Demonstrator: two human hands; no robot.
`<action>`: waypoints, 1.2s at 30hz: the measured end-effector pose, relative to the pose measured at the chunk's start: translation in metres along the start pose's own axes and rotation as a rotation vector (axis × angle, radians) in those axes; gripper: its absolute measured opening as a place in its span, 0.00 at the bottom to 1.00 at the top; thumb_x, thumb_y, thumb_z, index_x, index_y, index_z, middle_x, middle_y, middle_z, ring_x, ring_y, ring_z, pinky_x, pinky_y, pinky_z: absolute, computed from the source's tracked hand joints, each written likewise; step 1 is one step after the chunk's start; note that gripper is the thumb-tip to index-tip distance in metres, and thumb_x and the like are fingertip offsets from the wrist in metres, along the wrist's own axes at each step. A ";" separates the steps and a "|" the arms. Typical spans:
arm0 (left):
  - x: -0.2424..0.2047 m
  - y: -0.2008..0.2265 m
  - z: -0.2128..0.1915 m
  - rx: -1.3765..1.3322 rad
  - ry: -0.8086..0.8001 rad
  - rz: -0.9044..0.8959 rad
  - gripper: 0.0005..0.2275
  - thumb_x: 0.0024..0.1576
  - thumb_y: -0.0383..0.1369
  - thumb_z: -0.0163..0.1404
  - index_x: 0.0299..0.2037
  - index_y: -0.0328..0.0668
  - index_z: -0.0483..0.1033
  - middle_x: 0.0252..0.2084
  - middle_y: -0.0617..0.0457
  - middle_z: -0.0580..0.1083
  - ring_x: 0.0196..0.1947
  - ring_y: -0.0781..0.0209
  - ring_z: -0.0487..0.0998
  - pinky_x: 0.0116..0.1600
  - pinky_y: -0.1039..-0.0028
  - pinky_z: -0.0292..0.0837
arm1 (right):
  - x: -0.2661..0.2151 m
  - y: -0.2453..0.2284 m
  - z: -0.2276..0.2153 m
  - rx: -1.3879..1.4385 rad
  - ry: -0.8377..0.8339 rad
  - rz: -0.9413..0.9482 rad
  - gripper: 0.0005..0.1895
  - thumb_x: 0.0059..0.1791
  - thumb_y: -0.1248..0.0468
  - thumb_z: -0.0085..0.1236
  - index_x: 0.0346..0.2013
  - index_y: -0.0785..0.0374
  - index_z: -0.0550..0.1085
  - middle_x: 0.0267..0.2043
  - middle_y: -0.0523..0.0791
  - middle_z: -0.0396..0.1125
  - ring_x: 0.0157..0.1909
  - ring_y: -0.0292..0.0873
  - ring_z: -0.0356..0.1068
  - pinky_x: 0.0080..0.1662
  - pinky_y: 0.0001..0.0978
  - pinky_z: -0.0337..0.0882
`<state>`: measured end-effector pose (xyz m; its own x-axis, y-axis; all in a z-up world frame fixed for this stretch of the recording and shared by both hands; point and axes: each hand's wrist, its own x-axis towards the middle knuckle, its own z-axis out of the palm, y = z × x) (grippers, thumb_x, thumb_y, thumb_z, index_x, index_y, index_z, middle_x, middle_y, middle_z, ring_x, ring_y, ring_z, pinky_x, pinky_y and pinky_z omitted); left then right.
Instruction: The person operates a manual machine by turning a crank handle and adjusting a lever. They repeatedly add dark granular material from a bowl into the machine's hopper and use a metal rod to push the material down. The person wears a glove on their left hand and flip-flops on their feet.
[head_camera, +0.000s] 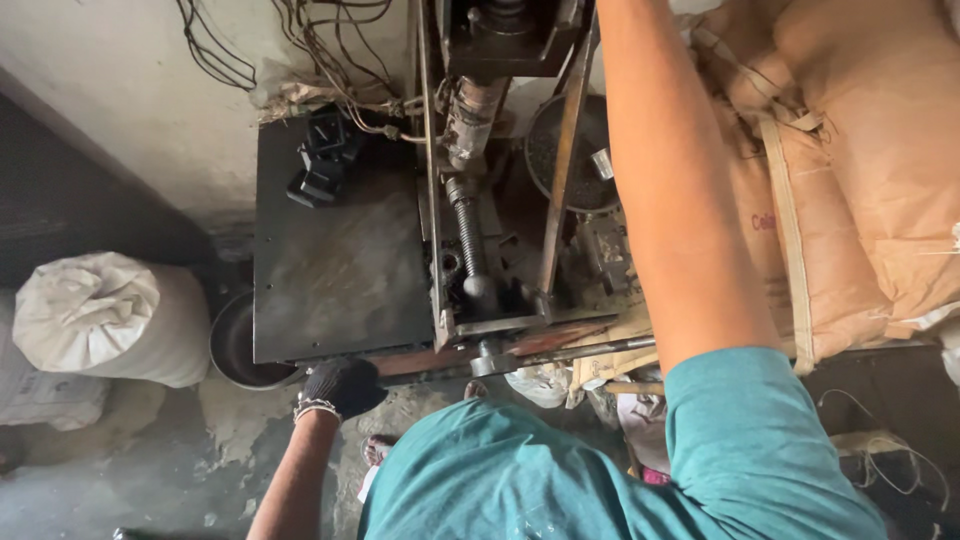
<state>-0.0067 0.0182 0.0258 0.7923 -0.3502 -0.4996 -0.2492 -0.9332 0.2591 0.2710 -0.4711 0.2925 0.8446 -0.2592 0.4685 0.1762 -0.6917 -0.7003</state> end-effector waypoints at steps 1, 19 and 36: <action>0.001 -0.001 0.000 0.007 0.003 0.006 0.16 0.50 0.48 0.56 0.38 0.49 0.84 0.44 0.45 0.80 0.47 0.44 0.81 0.52 0.57 0.76 | -0.007 0.006 0.000 -0.010 0.005 0.000 0.20 0.60 0.51 0.55 0.46 0.69 0.73 0.44 0.53 0.68 0.47 0.48 0.68 0.46 0.42 0.68; 0.031 -0.014 0.033 0.040 -0.081 0.043 0.16 0.52 0.51 0.52 0.31 0.49 0.83 0.34 0.44 0.80 0.38 0.42 0.81 0.46 0.55 0.77 | -0.271 0.224 0.012 -0.326 -0.010 0.097 0.17 0.56 0.53 0.56 0.52 0.62 0.76 0.34 0.48 0.74 0.34 0.50 0.75 0.37 0.41 0.73; 0.031 -0.019 0.043 -0.037 0.022 -0.008 0.15 0.49 0.49 0.53 0.27 0.48 0.84 0.33 0.44 0.80 0.38 0.42 0.81 0.45 0.54 0.76 | -0.250 0.244 0.040 -0.206 0.067 0.200 0.08 0.55 0.64 0.57 0.43 0.66 0.79 0.27 0.49 0.73 0.27 0.45 0.74 0.35 0.36 0.72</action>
<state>-0.0018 0.0220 -0.0305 0.8062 -0.3409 -0.4835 -0.2225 -0.9320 0.2862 0.1226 -0.5485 -0.0173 0.8156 -0.4438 0.3713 -0.1032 -0.7429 -0.6613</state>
